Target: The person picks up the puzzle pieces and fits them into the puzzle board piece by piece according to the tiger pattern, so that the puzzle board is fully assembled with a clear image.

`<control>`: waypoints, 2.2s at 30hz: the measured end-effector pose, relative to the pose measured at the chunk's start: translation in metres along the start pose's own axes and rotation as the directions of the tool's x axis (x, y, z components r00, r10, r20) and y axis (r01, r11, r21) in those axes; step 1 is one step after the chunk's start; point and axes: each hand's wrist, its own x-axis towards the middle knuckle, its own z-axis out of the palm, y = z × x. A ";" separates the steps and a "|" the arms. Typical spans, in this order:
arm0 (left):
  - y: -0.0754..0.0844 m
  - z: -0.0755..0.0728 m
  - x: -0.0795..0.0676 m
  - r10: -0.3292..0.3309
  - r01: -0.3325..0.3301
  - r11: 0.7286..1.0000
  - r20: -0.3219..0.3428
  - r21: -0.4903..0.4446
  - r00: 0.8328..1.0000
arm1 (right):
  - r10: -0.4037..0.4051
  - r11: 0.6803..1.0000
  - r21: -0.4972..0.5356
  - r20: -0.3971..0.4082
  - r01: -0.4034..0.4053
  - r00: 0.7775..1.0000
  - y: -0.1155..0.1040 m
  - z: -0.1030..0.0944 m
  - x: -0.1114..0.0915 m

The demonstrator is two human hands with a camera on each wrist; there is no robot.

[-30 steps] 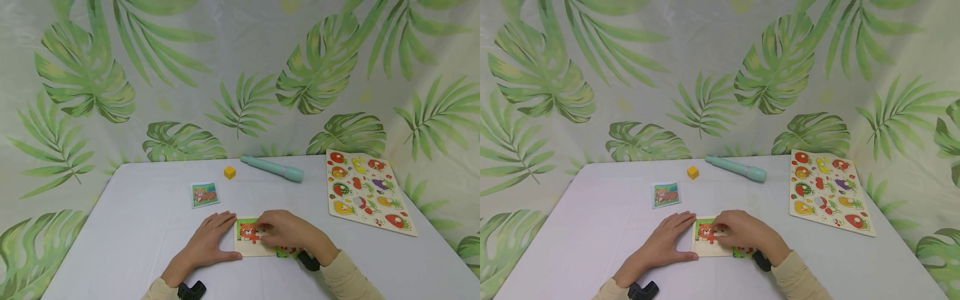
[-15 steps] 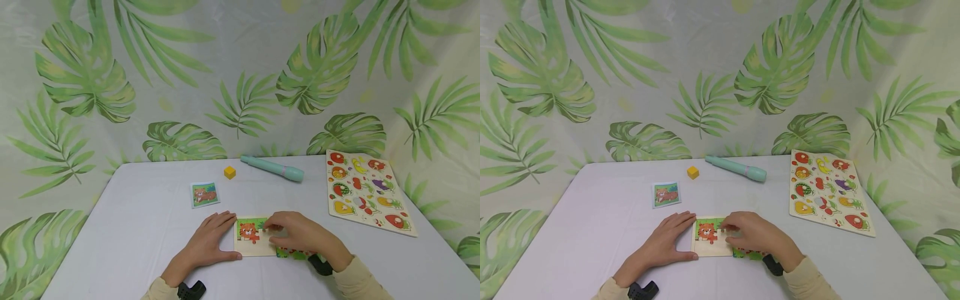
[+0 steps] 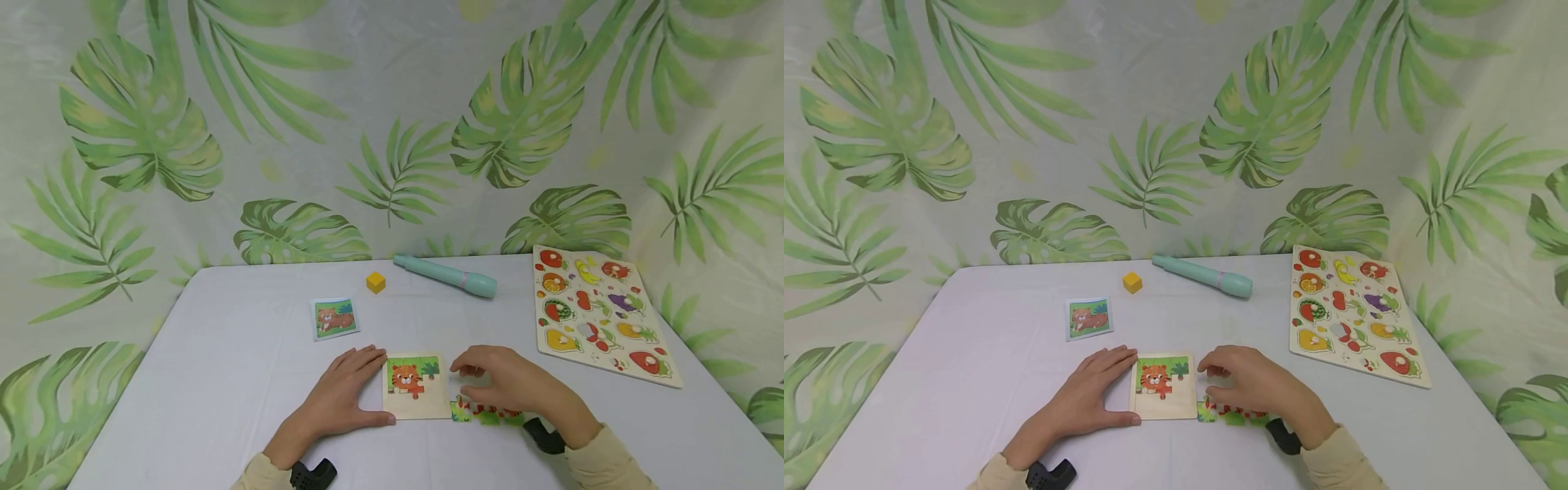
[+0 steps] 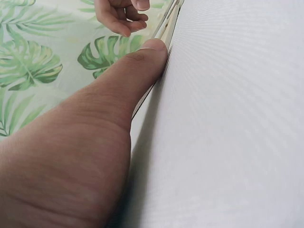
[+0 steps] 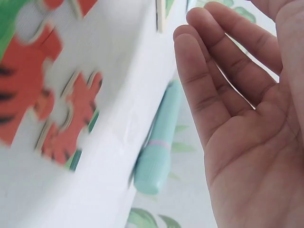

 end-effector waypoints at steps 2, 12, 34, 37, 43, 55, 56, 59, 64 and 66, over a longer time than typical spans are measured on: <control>0.000 0.000 0.000 0.001 -0.001 1.000 -0.001 0.002 1.000 | 0.004 1.000 0.006 0.000 -0.004 1.000 0.003 -0.001 -0.003; 0.001 -0.001 0.000 0.000 0.000 1.000 0.004 -0.002 1.000 | 0.059 0.998 0.027 0.000 -0.059 0.998 0.022 -0.004 -0.017; 0.001 -0.003 -0.001 0.002 -0.002 1.000 0.011 -0.008 1.000 | 0.120 0.992 0.042 -0.014 -0.119 0.993 0.052 -0.011 -0.044; 0.000 -0.003 -0.001 0.001 -0.001 1.000 0.015 -0.004 1.000 | 0.122 0.992 0.045 -0.011 -0.121 0.992 0.055 -0.013 -0.047; 0.000 -0.003 -0.001 0.000 0.000 1.000 0.014 0.003 1.000 | 0.111 0.993 0.053 -0.014 -0.110 0.994 0.057 -0.017 -0.051; 0.001 -0.004 0.000 -0.013 0.013 1.000 0.023 -0.006 1.000 | 0.080 0.995 0.059 -0.025 -0.078 0.996 0.061 -0.015 -0.055; 0.001 -0.004 0.000 -0.012 0.012 1.000 0.023 -0.004 1.000 | 0.081 0.995 0.058 -0.025 -0.079 0.996 0.061 -0.015 -0.055; 0.001 -0.004 0.000 -0.009 0.009 1.000 0.023 -0.001 1.000 | 0.084 0.995 0.054 -0.023 -0.083 0.996 0.061 -0.014 -0.054; 0.001 -0.004 0.000 -0.006 0.007 1.000 0.021 -0.003 1.000 | 0.071 0.997 0.045 -0.033 -0.069 0.997 0.062 -0.013 -0.054; 0.001 -0.004 0.000 -0.005 0.005 1.000 0.019 -0.004 1.000 | 0.056 0.998 0.040 -0.043 -0.054 0.998 0.063 -0.013 -0.054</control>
